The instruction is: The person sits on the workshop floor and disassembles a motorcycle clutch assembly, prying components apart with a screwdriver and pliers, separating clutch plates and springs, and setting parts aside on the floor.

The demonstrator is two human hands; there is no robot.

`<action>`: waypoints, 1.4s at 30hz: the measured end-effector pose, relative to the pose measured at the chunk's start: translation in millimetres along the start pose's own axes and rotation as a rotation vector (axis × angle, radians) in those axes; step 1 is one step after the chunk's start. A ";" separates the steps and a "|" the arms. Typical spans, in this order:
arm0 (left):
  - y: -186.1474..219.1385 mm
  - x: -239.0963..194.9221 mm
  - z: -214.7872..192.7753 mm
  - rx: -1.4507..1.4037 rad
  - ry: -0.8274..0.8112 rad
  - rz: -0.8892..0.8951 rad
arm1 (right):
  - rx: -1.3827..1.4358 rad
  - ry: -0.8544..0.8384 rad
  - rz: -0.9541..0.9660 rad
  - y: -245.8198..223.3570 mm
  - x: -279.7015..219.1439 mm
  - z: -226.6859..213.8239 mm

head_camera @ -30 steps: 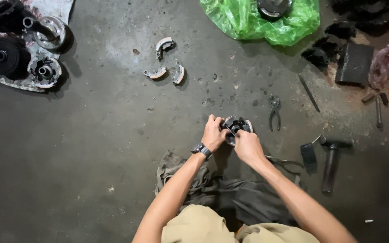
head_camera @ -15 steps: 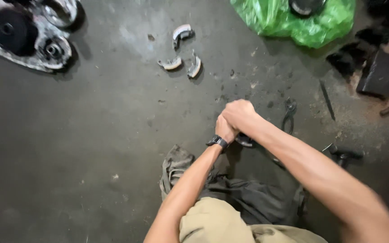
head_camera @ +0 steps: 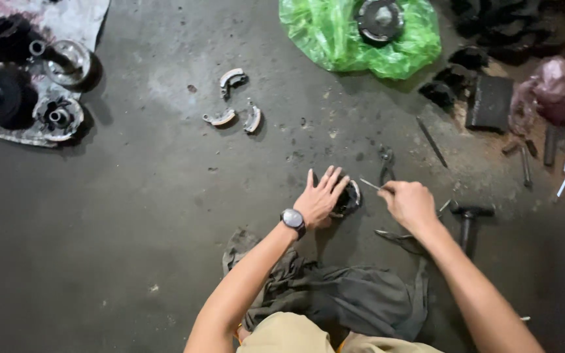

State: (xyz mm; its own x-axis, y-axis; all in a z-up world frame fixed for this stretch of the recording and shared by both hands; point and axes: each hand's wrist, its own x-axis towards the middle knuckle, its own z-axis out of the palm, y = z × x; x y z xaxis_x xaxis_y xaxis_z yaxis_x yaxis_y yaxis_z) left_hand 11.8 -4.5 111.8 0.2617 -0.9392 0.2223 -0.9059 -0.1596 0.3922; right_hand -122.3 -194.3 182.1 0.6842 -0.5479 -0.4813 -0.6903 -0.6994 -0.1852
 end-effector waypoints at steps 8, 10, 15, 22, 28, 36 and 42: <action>40.3 -47.8 25.1 -0.554 0.091 -0.686 | -0.001 0.073 -0.126 -12.4 -6.4 24.3; 48.1 -63.5 30.0 -0.620 0.116 -0.661 | -0.043 0.057 -0.175 -18.1 2.5 32.4; 47.4 -70.6 36.0 -0.713 0.177 -0.668 | -0.204 -0.023 -0.251 -36.2 25.5 39.9; 9.3 -46.2 51.9 -0.644 0.224 -0.631 | -0.096 -0.054 -0.260 -44.3 35.0 52.7; -18.3 -33.1 70.2 -0.693 0.033 -0.549 | 0.418 -0.058 -0.042 -18.7 13.7 94.6; -23.0 -31.5 72.9 -0.749 0.084 -0.620 | 0.862 -0.025 0.313 -37.2 -14.0 143.0; -28.3 -26.1 73.2 -0.710 0.060 -0.600 | 0.847 0.101 0.304 -46.2 -11.4 148.7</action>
State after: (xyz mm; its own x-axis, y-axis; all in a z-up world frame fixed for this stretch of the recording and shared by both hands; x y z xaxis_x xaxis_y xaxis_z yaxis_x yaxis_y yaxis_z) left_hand 6.3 2.2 29.5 0.6553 -0.7390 -0.1565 -0.2021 -0.3712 0.9063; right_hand -133.2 -87.6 68.7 0.4343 -0.7195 -0.5420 -0.7589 0.0319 -0.6505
